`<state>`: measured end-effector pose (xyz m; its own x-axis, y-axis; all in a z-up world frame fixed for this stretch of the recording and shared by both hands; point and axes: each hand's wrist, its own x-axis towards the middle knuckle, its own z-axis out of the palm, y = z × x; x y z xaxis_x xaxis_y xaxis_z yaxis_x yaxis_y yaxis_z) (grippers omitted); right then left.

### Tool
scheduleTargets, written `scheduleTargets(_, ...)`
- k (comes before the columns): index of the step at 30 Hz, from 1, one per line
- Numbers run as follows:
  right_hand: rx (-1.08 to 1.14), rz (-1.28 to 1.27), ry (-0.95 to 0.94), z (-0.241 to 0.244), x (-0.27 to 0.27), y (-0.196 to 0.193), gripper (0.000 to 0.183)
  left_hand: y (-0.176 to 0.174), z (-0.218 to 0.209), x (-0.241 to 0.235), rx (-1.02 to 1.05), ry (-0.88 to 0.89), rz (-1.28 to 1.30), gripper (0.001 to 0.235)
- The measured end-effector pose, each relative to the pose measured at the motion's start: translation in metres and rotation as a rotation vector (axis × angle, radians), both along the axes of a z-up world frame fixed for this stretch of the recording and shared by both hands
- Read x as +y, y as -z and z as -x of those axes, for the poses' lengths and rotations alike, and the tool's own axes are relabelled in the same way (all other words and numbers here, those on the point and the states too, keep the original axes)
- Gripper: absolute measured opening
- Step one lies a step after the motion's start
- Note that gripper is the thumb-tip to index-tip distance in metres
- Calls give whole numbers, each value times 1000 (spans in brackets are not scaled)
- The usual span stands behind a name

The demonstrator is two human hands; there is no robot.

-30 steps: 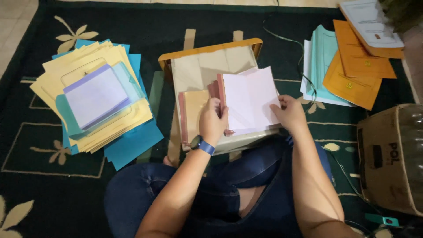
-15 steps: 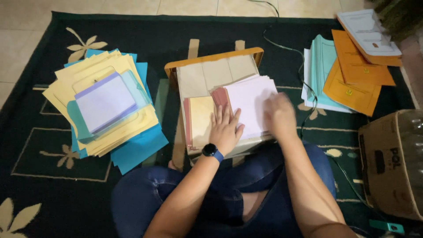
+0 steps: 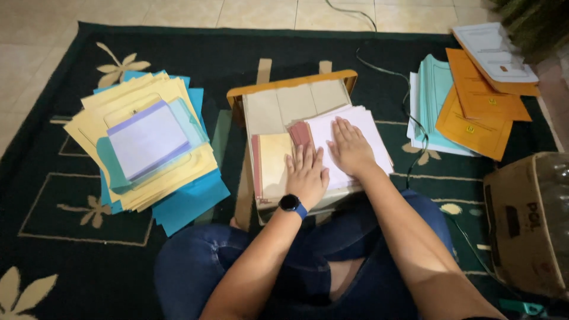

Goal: Manually collating and inserting small paper booklets into a cardboard organizer tray while sitting on the floor.

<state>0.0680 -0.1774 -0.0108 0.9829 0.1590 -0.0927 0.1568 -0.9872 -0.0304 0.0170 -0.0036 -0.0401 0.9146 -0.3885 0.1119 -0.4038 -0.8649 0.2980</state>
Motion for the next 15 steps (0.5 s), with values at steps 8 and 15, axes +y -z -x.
scheduleTargets(8,54,25,8,37,-8,12,69,-5,2,2,-3,23,2,61)
scheduleTargets(15,20,20,30,-20,-5,19,69,-6,1,0,-10,2,7,62)
